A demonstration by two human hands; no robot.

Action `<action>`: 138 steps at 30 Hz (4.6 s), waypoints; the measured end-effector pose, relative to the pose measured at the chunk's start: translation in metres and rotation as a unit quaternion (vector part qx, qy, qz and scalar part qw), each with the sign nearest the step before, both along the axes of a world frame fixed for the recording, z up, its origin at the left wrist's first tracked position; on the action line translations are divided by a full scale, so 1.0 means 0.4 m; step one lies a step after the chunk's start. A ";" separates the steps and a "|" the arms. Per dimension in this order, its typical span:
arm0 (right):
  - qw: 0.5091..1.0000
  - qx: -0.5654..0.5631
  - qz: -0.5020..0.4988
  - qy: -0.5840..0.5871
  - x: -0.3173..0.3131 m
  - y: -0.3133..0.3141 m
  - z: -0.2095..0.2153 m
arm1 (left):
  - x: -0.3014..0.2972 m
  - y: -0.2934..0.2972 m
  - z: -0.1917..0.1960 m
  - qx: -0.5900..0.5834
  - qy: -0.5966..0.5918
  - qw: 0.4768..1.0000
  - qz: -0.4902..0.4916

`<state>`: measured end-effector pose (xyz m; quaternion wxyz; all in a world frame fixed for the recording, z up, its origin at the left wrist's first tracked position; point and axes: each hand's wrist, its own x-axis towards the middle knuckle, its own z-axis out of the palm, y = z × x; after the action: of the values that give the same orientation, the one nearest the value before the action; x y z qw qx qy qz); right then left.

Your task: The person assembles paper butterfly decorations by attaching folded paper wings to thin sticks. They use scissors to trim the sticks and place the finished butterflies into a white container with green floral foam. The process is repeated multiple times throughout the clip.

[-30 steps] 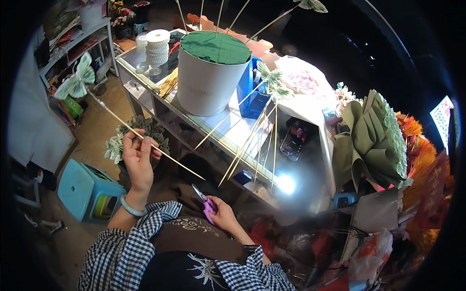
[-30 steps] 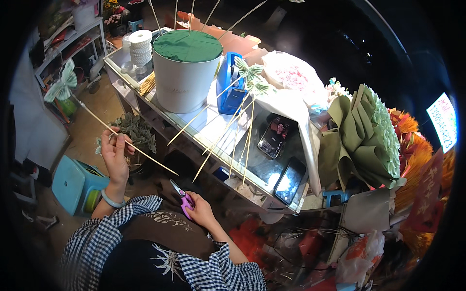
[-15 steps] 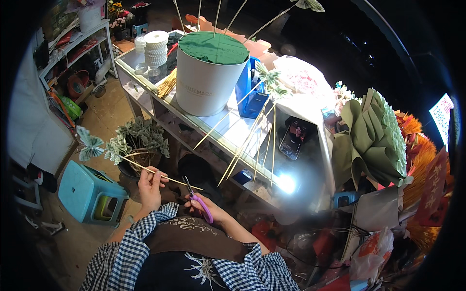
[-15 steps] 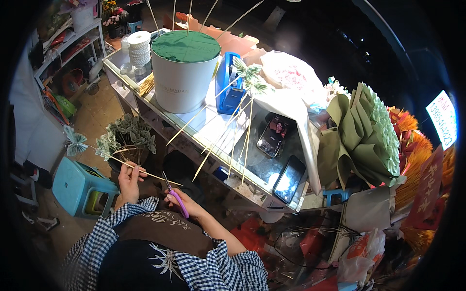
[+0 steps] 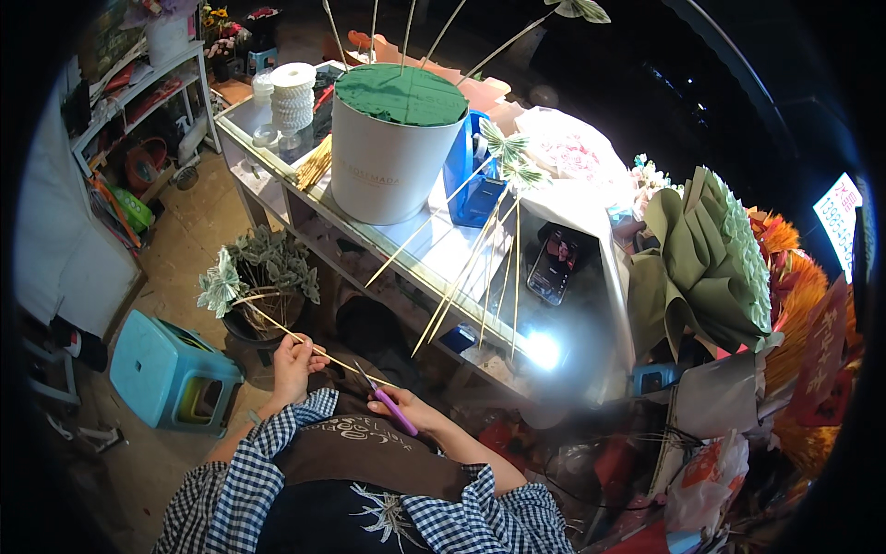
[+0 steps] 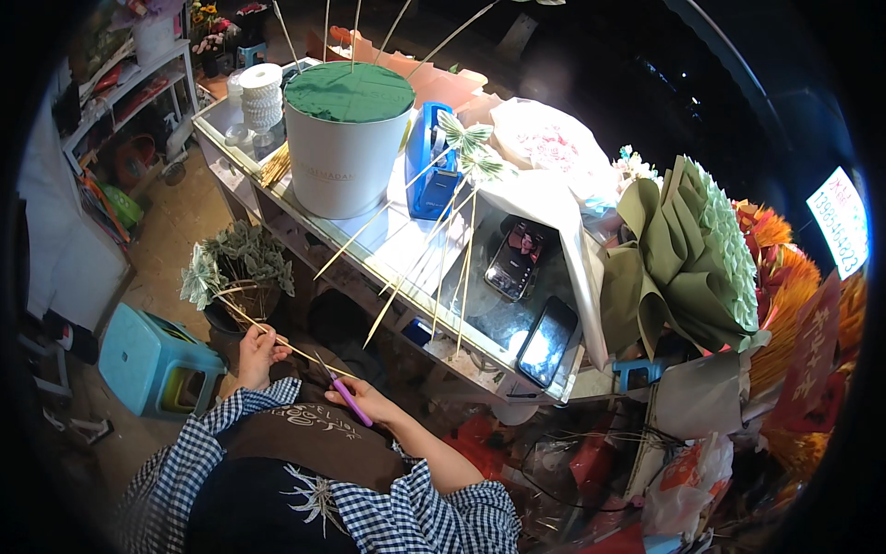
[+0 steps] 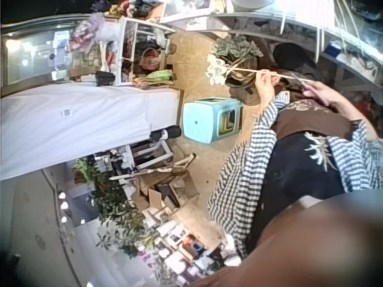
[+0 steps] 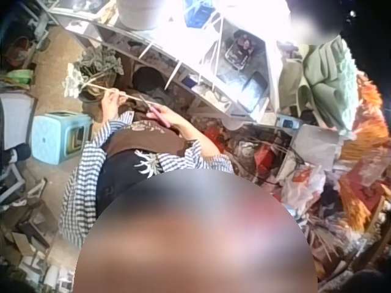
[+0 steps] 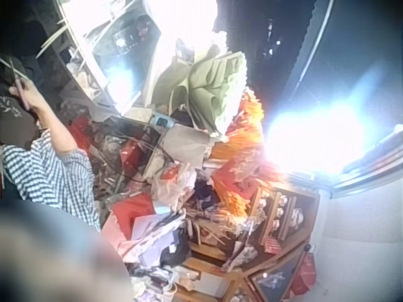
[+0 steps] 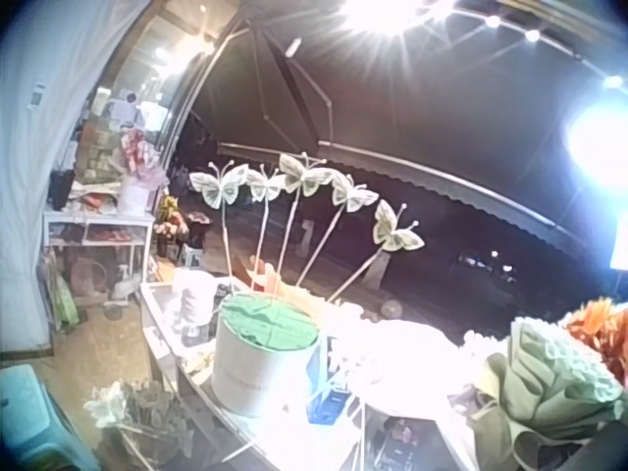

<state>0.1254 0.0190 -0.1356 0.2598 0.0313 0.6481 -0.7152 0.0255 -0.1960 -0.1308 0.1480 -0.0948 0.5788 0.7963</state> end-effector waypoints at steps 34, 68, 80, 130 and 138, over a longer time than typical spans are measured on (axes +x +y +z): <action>0.980 0.160 -0.114 0.038 0.047 -0.003 -0.117 | -0.500 0.130 0.940 -0.194 0.655 0.731 -0.018; 0.995 0.064 -0.068 -0.020 0.046 0.034 -0.096 | -0.774 0.464 0.841 -0.428 0.597 0.675 -0.065; 0.995 0.065 -0.073 -0.017 0.048 0.032 -0.094 | -0.770 0.456 0.798 -0.411 0.618 0.668 -0.054; 0.985 0.147 -0.076 0.053 0.052 0.030 -0.106 | -0.441 0.693 0.661 -0.435 0.590 0.622 -0.275; 0.973 0.200 -0.081 0.084 0.054 0.031 -0.091 | -0.369 0.759 0.581 -0.498 0.639 0.499 -0.307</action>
<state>0.1471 0.0314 -0.1721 0.1338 0.0745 0.7930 -0.5896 -0.1222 0.1075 0.1017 -0.0984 0.5655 0.8094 0.1240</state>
